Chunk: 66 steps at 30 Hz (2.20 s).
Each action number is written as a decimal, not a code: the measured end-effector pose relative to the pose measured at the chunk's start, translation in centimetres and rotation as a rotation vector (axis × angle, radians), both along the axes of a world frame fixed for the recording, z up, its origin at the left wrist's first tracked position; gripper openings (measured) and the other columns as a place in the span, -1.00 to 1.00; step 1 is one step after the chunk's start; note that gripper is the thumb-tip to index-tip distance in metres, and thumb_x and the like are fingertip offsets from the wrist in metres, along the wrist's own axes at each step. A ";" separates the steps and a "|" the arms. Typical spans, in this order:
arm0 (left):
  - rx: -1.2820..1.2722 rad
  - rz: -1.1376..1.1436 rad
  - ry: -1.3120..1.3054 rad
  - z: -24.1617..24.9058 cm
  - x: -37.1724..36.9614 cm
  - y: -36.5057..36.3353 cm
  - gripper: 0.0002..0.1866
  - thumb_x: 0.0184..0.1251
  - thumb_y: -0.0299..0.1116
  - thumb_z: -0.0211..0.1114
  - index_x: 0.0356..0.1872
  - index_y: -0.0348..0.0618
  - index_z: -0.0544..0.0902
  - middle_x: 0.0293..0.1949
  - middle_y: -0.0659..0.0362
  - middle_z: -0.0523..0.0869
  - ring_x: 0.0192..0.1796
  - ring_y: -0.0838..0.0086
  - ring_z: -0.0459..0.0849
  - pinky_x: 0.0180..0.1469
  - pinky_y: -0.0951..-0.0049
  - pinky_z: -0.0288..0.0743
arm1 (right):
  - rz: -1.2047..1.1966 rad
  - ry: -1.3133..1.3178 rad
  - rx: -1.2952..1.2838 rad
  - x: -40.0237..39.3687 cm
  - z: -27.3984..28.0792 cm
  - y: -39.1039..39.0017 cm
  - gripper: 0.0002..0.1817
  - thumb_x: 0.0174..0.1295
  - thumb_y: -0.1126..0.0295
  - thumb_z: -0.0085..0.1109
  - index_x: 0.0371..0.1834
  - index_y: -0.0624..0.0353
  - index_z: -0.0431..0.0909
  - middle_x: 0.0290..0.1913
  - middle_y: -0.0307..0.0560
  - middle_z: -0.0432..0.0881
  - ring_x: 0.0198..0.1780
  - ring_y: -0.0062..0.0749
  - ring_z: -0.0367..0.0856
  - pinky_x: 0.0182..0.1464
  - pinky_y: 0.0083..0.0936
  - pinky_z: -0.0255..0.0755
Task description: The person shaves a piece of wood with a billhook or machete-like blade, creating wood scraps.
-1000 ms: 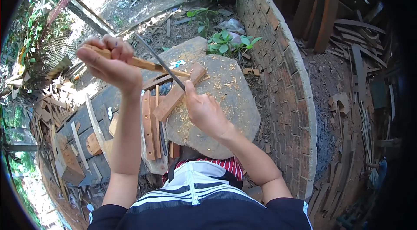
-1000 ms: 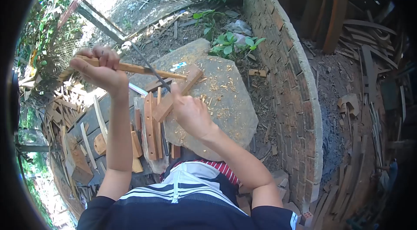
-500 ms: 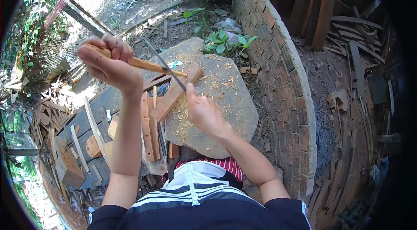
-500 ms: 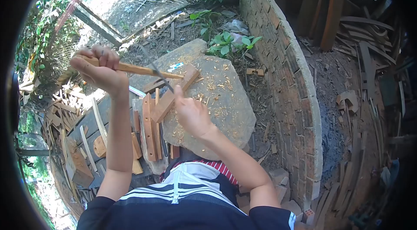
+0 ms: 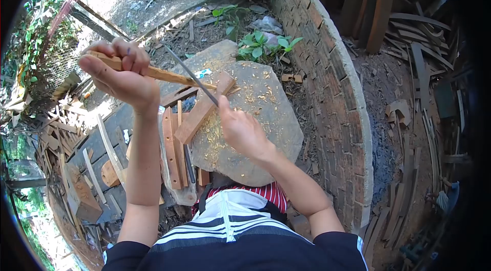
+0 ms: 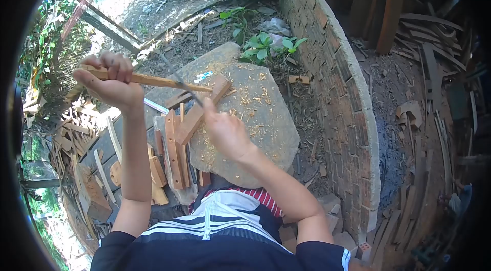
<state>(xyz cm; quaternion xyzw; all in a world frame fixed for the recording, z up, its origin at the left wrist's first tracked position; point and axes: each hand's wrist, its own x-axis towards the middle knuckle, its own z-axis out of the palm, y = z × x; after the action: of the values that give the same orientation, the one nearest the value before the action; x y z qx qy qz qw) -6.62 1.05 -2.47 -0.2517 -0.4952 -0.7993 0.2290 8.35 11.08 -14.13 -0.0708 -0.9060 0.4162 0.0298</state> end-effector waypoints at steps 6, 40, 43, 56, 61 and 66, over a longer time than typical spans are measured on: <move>-0.031 -0.094 -0.025 0.3 -0.5 0.1 -0.44 0.33 0.35 -0.13 -0.47 0.02 0.29 -0.71 0.38 0.10 -0.73 0.72 -0.01 -0.71 0.63 -0.17 | -0.009 -0.134 -0.005 0.9 -0.7 1.0 -0.58 0.15 0.56 -0.16 0.11 0.38 0.13 -0.54 0.35 0.56 -0.39 0.30 0.60 -0.32 0.12 0.43; -0.008 0.105 -0.109 0.3 -3.6 -0.5 -0.47 0.31 0.31 -0.04 -0.35 0.00 0.34 -0.61 0.39 0.23 -0.66 0.75 0.13 -0.65 0.67 -0.03 | -0.035 -0.033 -0.177 -2.5 2.8 -0.2 -0.59 0.31 0.42 -0.08 0.17 0.36 0.14 -0.51 0.39 0.54 -0.37 0.35 0.55 -0.35 0.09 0.36; -0.018 0.095 -0.052 0.3 -3.7 -0.4 -0.48 0.33 0.30 -0.05 -0.35 -0.01 0.34 -0.62 0.40 0.21 -0.67 0.75 0.12 -0.66 0.67 -0.04 | -0.005 0.085 -0.138 -2.8 4.2 -0.4 -0.59 0.31 0.43 -0.08 0.18 0.36 0.14 -0.52 0.39 0.54 -0.39 0.38 0.53 -0.37 0.08 0.35; -0.063 0.154 -0.078 0.3 -4.5 -0.3 -0.47 0.31 0.32 -0.07 -0.38 0.01 0.33 -0.60 0.38 0.22 -0.66 0.72 0.11 -0.65 0.66 -0.02 | -0.067 -0.001 -0.188 -2.9 3.7 0.3 -0.61 0.34 0.40 -0.09 0.14 0.44 0.17 -0.54 0.39 0.54 -0.37 0.32 0.57 -0.38 0.11 0.33; -0.045 0.185 -0.119 0.5 -4.1 -0.5 -0.47 0.37 0.29 -0.14 -0.42 0.00 0.32 -0.64 0.40 0.17 -0.67 0.73 0.05 -0.65 0.64 -0.06 | -0.012 -0.078 0.015 -3.1 -2.5 -0.4 -0.67 0.21 0.55 -0.19 0.05 0.35 0.17 -0.46 0.35 0.60 -0.35 0.29 0.61 -0.32 0.08 0.46; -0.003 0.175 -0.113 0.5 -4.3 -0.7 -0.46 0.38 0.29 -0.15 -0.41 -0.01 0.34 -0.63 0.40 0.18 -0.67 0.73 0.05 -0.66 0.63 -0.07 | -0.062 -0.244 0.085 -1.9 -8.7 1.4 -0.57 0.20 0.53 -0.19 0.16 0.39 0.14 -0.42 0.41 0.59 -0.30 0.33 0.60 -0.22 0.16 0.42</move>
<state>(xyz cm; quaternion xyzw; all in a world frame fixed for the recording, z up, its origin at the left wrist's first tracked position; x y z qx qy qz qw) -10.89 0.35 -1.98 -0.1624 -0.5288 -0.7884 0.2693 6.44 12.43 -22.78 -0.1472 -0.9171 0.3648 -0.0647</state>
